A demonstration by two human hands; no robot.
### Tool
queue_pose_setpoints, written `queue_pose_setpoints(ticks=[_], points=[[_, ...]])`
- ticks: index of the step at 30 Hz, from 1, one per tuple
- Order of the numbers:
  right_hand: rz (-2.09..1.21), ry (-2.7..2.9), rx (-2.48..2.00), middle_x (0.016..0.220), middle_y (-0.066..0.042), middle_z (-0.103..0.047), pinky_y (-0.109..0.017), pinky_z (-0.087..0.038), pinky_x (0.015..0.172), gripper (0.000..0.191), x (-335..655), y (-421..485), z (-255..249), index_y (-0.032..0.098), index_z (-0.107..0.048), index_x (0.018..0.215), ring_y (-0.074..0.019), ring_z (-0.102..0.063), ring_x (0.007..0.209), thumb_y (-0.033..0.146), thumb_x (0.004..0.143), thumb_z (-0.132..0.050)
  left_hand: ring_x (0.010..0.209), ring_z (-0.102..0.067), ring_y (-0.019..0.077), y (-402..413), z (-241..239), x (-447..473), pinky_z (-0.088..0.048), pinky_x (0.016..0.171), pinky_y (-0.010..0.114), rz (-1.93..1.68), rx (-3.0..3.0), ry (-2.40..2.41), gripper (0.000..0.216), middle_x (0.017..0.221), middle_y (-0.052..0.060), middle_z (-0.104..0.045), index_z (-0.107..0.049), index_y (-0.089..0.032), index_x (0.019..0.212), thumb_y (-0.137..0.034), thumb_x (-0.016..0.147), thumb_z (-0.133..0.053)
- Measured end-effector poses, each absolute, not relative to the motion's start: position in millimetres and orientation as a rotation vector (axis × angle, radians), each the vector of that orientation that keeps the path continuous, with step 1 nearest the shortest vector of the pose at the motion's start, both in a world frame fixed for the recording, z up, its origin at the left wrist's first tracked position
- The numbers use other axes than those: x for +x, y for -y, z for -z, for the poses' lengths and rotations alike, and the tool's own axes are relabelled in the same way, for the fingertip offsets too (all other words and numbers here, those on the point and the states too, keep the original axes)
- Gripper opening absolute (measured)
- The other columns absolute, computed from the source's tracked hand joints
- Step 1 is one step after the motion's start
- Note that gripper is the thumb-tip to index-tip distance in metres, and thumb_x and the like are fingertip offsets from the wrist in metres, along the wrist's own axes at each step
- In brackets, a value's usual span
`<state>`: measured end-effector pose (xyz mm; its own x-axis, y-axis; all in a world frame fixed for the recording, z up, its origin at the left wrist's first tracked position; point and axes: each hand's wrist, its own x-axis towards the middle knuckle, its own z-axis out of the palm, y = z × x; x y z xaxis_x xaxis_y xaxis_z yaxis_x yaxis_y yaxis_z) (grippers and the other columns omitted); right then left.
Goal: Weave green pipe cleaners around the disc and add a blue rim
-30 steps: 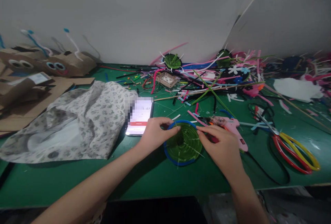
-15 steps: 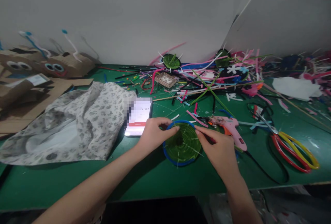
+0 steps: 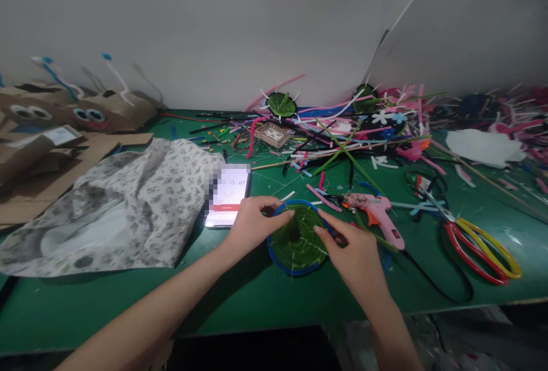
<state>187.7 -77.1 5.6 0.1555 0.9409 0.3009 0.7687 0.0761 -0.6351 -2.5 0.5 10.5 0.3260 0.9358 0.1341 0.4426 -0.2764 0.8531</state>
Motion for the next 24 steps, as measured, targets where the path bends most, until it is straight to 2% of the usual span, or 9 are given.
queue_pose_setpoints(ticks=[6, 11, 16, 18, 20, 22, 24], points=[[-0.400, 1.595, -1.711, 0.095, -0.006, -0.073, -0.025, -0.049, 0.048, 0.034, 185.9, 80.2, -4.0, 0.023, -0.066, 0.117, -0.0133, -0.059, 0.052, 0.030, 0.085, -0.055, 0.058, -0.048, 0.0114, -2.2, -9.1, -1.5, -0.035, 0.052, 0.021, -0.844, 1.868, -1.216, 0.027, 0.060, -0.001, -0.057, -0.062, -0.015, 0.063, -0.038, 0.076, -0.064], [-0.414, 1.549, -1.704, 0.102, -0.005, -0.072, -0.026, -0.053, 0.059, 0.033, 183.2, 82.6, -2.5, 0.024, -0.066, 0.116, -0.0172, -0.067, 0.071, 0.030, 0.086, -0.054, 0.056, -0.046, 0.0111, -2.5, -11.5, -4.7, -0.031, 0.051, 0.022, -0.813, 1.997, -1.240, 0.030, 0.057, -0.003, -0.055, -0.062, -0.016, 0.061, -0.040, 0.079, -0.060], [-0.312, 1.587, -1.718, 0.095, -0.005, -0.073, -0.027, -0.053, 0.060, 0.031, 182.0, 83.4, -6.4, 0.024, -0.068, 0.113, -0.0183, -0.067, 0.073, 0.027, 0.086, -0.053, 0.056, -0.049, 0.0125, 7.3, -21.7, -10.8, -0.029, 0.050, 0.023, -0.708, 2.131, -1.242, 0.035, 0.057, -0.002, -0.056, -0.065, -0.016, 0.062, -0.046, 0.080, -0.059], [-0.283, 1.601, -1.715, 0.093, -0.005, -0.073, -0.027, -0.053, 0.061, 0.031, 182.2, 82.9, -8.3, 0.024, -0.068, 0.112, -0.0184, -0.067, 0.073, 0.026, 0.085, -0.053, 0.061, -0.055, 0.0147, 12.8, -24.9, -14.0, -0.035, 0.052, 0.023, -0.664, 2.099, -1.209, 0.034, 0.065, 0.000, -0.064, -0.069, -0.017, 0.070, -0.048, 0.081, -0.058], [-0.262, 1.607, -1.708, 0.092, -0.005, -0.073, -0.028, -0.053, 0.062, 0.030, 183.1, 82.8, -9.6, 0.024, -0.069, 0.111, -0.0181, -0.067, 0.072, 0.025, 0.085, -0.053, 0.073, -0.062, 0.0186, 17.8, -27.1, -18.6, -0.043, 0.060, 0.025, -0.662, 2.006, -1.184, 0.032, 0.083, 0.003, -0.071, -0.073, -0.019, 0.086, -0.047, 0.082, -0.059], [-0.244, 1.601, -1.698, 0.091, -0.005, -0.073, -0.027, -0.053, 0.061, 0.030, 184.7, 83.4, -10.0, 0.023, -0.069, 0.110, -0.0174, -0.066, 0.069, 0.025, 0.085, -0.053, 0.089, -0.065, 0.0225, 23.0, -29.4, -25.5, -0.049, 0.071, 0.028, -0.696, 1.842, -1.193, 0.037, 0.104, 0.006, -0.072, -0.071, -0.020, 0.105, -0.047, 0.082, -0.060], [-0.234, 1.595, -1.688, 0.091, -0.005, -0.073, -0.027, -0.053, 0.059, 0.030, 186.9, 85.0, -8.9, 0.023, -0.069, 0.110, -0.0167, -0.066, 0.067, 0.026, 0.086, -0.052, 0.096, -0.065, 0.0235, 30.2, -32.0, -34.6, -0.052, 0.074, 0.030, -0.708, 1.649, -1.200, 0.044, 0.112, 0.008, -0.069, -0.065, -0.021, 0.117, -0.048, 0.085, -0.055]])
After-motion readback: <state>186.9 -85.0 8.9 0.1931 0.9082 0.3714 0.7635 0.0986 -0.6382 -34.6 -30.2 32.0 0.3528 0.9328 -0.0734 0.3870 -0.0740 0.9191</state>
